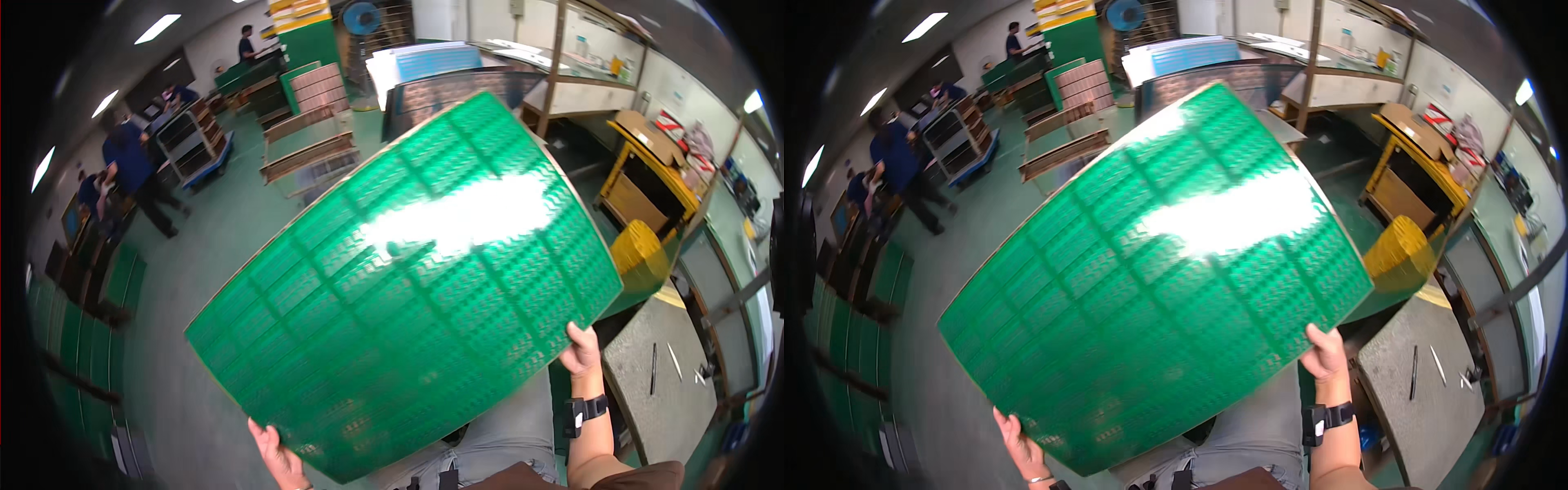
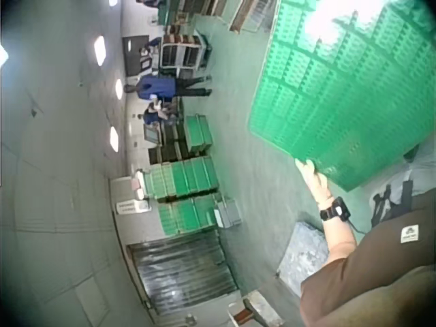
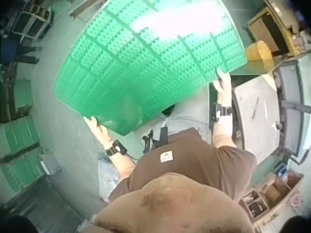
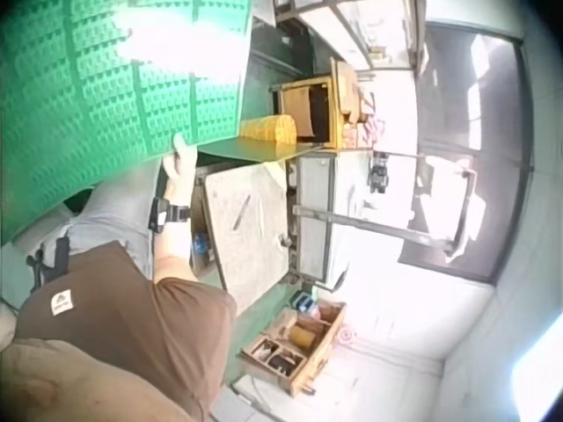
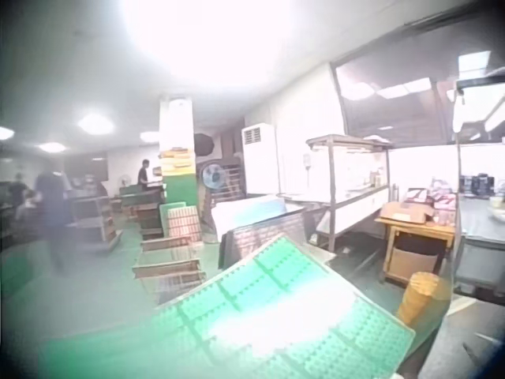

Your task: Picking up green circuit board panels, inspecting them, and placing them into a vertical rack on a fabrication floor.

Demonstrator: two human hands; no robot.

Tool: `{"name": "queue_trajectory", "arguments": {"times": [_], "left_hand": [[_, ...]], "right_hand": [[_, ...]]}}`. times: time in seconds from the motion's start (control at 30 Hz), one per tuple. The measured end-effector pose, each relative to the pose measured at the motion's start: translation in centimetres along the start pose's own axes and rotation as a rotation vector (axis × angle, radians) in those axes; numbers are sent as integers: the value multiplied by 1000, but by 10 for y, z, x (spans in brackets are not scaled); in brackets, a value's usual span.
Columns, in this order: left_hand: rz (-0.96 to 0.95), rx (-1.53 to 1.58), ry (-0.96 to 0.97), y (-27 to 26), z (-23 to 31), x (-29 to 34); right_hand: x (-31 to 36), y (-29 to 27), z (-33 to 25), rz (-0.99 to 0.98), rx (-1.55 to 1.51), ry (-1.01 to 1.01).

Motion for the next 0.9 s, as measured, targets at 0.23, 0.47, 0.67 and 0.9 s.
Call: {"name": "queue_trajectory", "arguments": {"times": [0.23, 0.47, 0.67, 0.9], "left_hand": [[67, -589, 129, -2, 19, 20], [188, -756, 121, -10, 22, 26], [171, -908, 246, -11, 15, 25], [110, 147, -513, 8, -91, -18]], "right_hand": [[16, 27, 4, -107, 203, 100], [22, 47, 4, -221, 434, 65], [17, 53, 4, -162, 369, 42], [54, 135, 11, -608, 751, -333]]}}
Point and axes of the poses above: each hand's wrist, its own x-axis away from the middle knuckle, its own y-axis out of the palm, z = x × y, the point moved 4 cm from there along -x, towards the middle knuckle, and after that the axes turned 12 degrees about z, right-handed, at the moved point
